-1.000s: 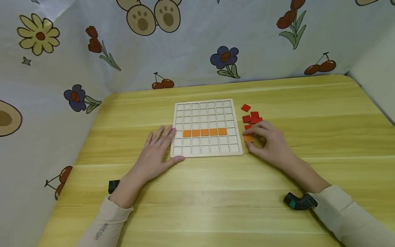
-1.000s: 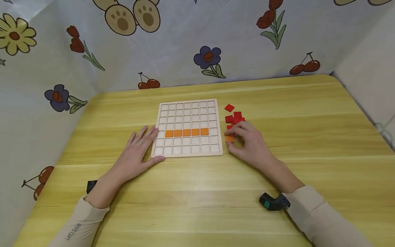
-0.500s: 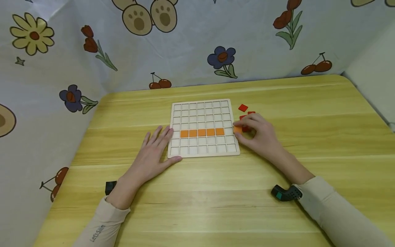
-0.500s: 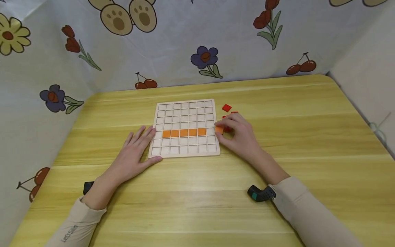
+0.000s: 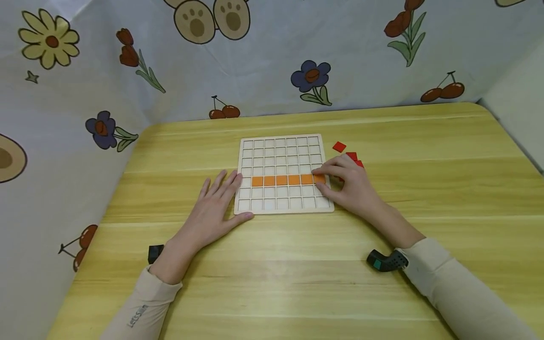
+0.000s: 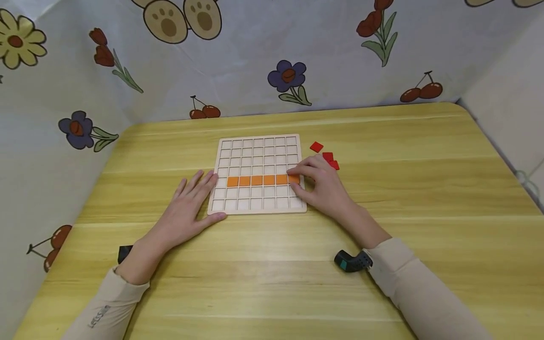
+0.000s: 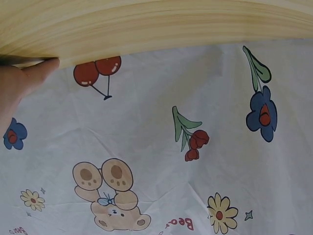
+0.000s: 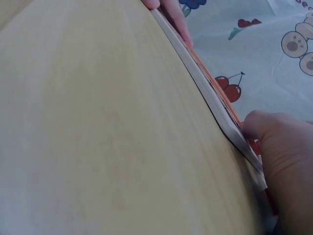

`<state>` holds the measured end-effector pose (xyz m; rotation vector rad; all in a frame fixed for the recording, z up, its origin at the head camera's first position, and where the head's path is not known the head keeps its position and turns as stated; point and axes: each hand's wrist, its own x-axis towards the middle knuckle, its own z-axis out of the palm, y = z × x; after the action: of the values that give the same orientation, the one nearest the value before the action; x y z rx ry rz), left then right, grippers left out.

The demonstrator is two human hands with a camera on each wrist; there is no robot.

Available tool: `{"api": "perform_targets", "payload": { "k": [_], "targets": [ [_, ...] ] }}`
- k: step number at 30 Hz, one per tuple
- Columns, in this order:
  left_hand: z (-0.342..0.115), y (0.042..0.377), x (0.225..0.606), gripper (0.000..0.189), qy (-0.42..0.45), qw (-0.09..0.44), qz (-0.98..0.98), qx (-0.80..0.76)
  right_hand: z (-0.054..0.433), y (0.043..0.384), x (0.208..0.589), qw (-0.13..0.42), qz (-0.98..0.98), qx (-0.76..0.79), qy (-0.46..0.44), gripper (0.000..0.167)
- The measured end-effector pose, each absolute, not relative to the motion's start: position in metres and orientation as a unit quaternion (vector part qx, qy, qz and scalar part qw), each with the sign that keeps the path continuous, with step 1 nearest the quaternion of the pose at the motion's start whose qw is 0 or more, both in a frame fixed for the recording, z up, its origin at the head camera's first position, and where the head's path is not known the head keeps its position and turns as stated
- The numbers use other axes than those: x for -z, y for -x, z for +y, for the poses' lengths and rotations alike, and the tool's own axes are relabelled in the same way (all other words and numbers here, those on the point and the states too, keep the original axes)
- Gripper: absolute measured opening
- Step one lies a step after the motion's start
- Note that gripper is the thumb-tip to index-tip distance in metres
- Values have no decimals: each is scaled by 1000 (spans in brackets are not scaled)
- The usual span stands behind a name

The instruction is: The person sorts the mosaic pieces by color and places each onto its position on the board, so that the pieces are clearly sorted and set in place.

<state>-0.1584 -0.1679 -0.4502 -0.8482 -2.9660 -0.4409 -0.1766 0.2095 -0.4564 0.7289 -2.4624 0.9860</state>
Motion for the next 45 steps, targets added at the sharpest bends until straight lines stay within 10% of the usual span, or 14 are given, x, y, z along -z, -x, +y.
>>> {"api": "perform_targets", "payload": {
  "k": [26, 45],
  "targets": [
    [-173, 153, 449, 100, 264, 8, -954, 145, 220, 175, 455, 274, -870, -362, -193, 15],
    [-171, 156, 448, 98, 265, 2, -954, 141, 237, 173, 454, 218, -905, -302, -203, 27]
  ]
}}
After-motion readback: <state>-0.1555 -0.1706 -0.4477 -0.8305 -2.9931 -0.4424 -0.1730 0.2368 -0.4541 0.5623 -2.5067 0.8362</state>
